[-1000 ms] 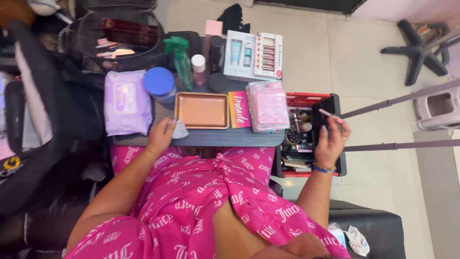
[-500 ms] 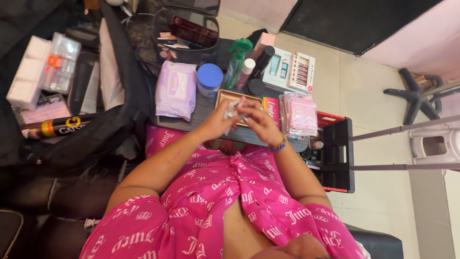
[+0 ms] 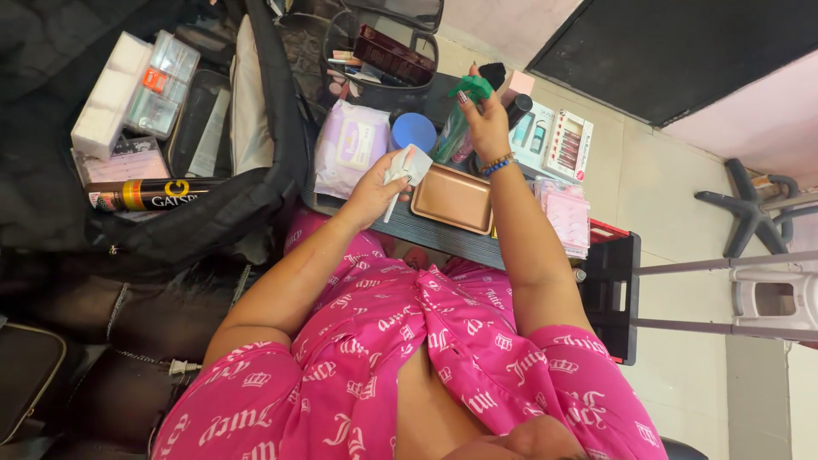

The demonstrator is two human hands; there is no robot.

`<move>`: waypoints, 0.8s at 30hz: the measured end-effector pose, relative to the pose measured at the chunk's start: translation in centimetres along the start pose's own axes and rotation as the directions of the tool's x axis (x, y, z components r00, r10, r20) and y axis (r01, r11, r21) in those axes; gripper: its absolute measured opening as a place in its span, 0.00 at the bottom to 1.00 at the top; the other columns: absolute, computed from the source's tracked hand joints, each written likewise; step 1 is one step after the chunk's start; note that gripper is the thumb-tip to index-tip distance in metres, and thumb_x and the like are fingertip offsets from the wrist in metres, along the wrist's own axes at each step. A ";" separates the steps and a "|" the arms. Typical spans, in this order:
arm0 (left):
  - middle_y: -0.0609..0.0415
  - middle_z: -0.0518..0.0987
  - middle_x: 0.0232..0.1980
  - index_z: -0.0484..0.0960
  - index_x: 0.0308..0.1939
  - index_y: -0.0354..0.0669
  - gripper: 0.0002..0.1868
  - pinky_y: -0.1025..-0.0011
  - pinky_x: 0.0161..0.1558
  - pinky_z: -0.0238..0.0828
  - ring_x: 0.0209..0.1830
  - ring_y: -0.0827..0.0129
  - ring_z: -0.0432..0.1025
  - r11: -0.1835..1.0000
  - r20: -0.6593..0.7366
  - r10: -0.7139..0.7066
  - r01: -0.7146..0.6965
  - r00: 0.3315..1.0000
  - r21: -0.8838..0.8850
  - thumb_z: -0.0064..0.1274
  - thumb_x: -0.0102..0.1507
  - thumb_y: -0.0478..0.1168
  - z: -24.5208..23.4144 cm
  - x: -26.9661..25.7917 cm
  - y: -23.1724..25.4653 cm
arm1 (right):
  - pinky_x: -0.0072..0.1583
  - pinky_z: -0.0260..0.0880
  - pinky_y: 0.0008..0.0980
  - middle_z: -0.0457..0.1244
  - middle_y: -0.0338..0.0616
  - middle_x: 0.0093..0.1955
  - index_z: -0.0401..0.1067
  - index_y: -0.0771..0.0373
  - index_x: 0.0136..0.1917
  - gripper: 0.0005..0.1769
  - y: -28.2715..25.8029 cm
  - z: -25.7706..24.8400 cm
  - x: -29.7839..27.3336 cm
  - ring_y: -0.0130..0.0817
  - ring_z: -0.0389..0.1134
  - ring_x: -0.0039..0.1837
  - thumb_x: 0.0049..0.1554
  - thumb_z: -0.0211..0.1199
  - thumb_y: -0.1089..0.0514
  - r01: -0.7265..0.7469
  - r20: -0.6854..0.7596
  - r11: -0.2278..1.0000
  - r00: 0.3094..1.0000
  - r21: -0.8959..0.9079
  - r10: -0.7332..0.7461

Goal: The person wipes various makeup containers and bottles with a white cloth, applying liquid from spray and pump bottles onto the cloth and the items before placing them back into a black bag or a red crate.

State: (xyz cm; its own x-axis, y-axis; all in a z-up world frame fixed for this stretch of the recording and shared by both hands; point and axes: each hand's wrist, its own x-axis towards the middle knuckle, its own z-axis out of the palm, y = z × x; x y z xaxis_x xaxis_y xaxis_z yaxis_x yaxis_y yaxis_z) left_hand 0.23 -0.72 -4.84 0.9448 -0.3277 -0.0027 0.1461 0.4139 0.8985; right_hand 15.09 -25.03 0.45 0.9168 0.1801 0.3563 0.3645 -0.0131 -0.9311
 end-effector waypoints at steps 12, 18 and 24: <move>0.57 0.81 0.49 0.75 0.62 0.37 0.17 0.77 0.48 0.74 0.46 0.76 0.76 0.997 0.036 0.083 -0.083 0.996 0.001 0.55 0.70 0.34 2.1 1.5 0.3 | 0.51 0.73 0.29 0.62 0.38 0.53 0.72 0.64 0.65 0.18 -13.6 0.4 -11.8 0.24 0.66 0.53 0.66 0.60 0.54 -0.094 0.445 0.955 0.869 -0.280 0.216; 0.56 0.82 0.48 0.74 0.62 0.38 0.19 0.76 0.45 0.76 0.44 0.76 0.78 1.000 0.061 0.026 -0.027 0.998 0.012 0.56 0.67 0.34 4.6 1.2 1.3 | 0.48 0.71 0.29 0.64 0.37 0.46 0.72 0.64 0.58 0.17 -11.0 -0.5 -14.9 0.26 0.68 0.44 0.66 0.57 0.48 -0.104 0.438 0.941 0.865 -0.323 0.246; 0.56 0.82 0.49 0.74 0.63 0.38 0.21 0.75 0.47 0.77 0.45 0.76 0.78 0.999 0.097 0.025 -0.027 0.995 0.017 0.58 0.66 0.34 5.1 1.0 1.3 | 0.48 0.71 0.29 0.64 0.38 0.47 0.72 0.63 0.54 0.18 -10.1 -1.0 -15.5 0.27 0.69 0.46 0.67 0.57 0.46 -0.069 0.381 0.944 0.903 -0.322 0.196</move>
